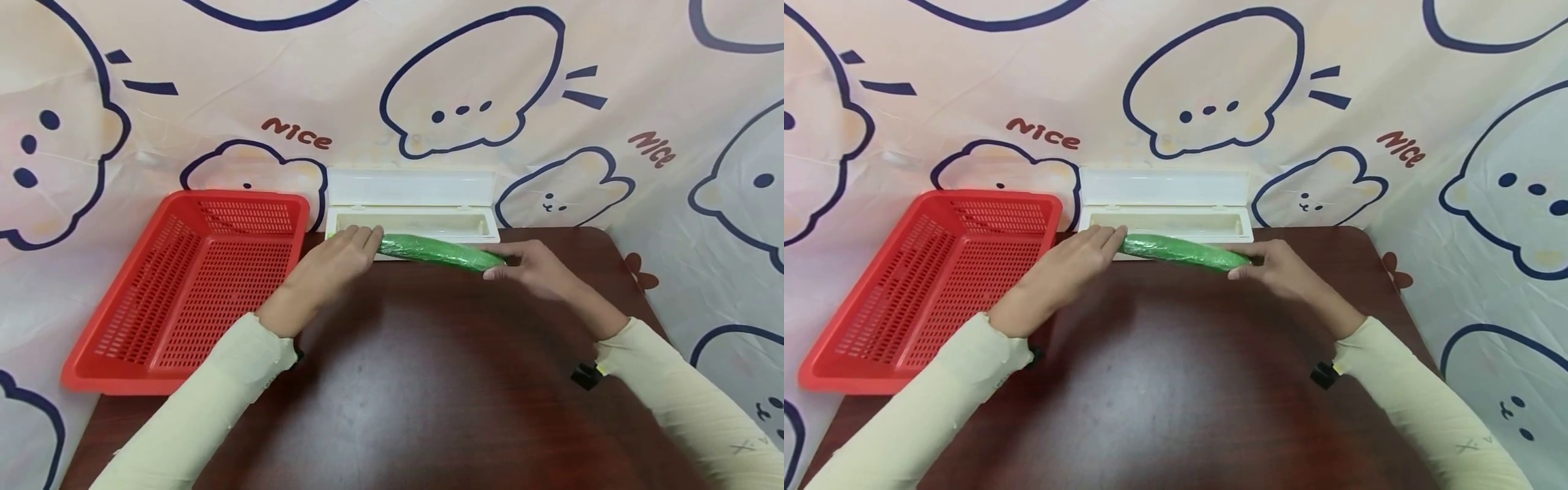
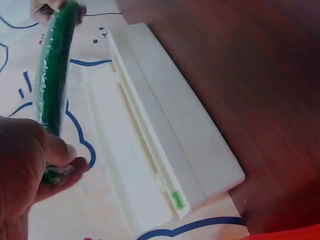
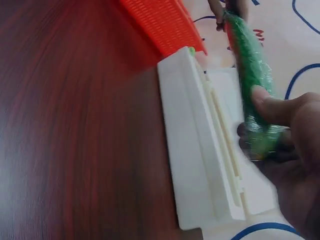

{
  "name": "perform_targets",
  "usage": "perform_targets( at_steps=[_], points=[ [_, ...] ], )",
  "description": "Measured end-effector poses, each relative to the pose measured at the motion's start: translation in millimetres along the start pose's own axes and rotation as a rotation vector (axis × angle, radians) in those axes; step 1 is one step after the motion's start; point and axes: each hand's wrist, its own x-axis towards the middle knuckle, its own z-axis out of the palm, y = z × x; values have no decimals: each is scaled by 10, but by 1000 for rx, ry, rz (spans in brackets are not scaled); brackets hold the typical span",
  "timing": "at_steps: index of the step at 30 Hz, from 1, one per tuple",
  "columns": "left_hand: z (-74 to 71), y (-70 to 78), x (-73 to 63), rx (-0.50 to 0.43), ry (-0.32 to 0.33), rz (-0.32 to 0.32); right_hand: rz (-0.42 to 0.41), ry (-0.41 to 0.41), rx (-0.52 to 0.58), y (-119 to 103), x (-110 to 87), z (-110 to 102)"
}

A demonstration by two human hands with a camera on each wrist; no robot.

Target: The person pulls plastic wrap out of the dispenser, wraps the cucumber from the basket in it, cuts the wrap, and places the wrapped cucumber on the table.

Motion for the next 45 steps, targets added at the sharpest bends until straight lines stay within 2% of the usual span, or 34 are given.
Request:
perform_targets(
  at_steps=[2,5,7,9,11,14,18,20,24,27,30,33,35,37,40,45],
  points=[
    [9,-4,-21,138,44,65,64,-114,142,29,15,-33],
    [36,-14,-50,268,124,148,137,-325,427,93,25,-78],
    [46,-22,-67,308,159,185,174,-460,601,136,22,-102],
    [36,-25,-78,307,171,203,193,-556,714,165,18,-119],
    [7,-23,-83,285,159,203,202,-573,744,175,12,-125],
    [-59,-18,-81,189,107,143,198,-458,644,158,0,-118],
    [-117,-3,-22,-53,76,21,191,-196,352,97,-15,-105],
    [-128,15,29,-144,93,-15,177,-89,209,60,-18,-98],
    [-139,78,129,-199,113,-44,78,57,29,-39,-28,-52],
    [-127,131,190,-234,83,-65,-64,124,-61,-119,-41,12],
    [-107,186,240,-292,0,-112,-211,167,-143,-172,-36,81],
    [-49,238,272,-360,-94,-176,-301,188,-188,-186,-27,148],
    [19,270,278,-386,-123,-197,-337,189,-203,-166,-31,188],
    [114,301,263,-409,-121,-196,-367,190,-224,-129,-34,234],
    [273,349,204,-423,-84,-185,-407,192,-250,-68,-24,318],
    [517,416,140,-398,-16,-203,-447,216,-269,53,22,512]
  ],
)
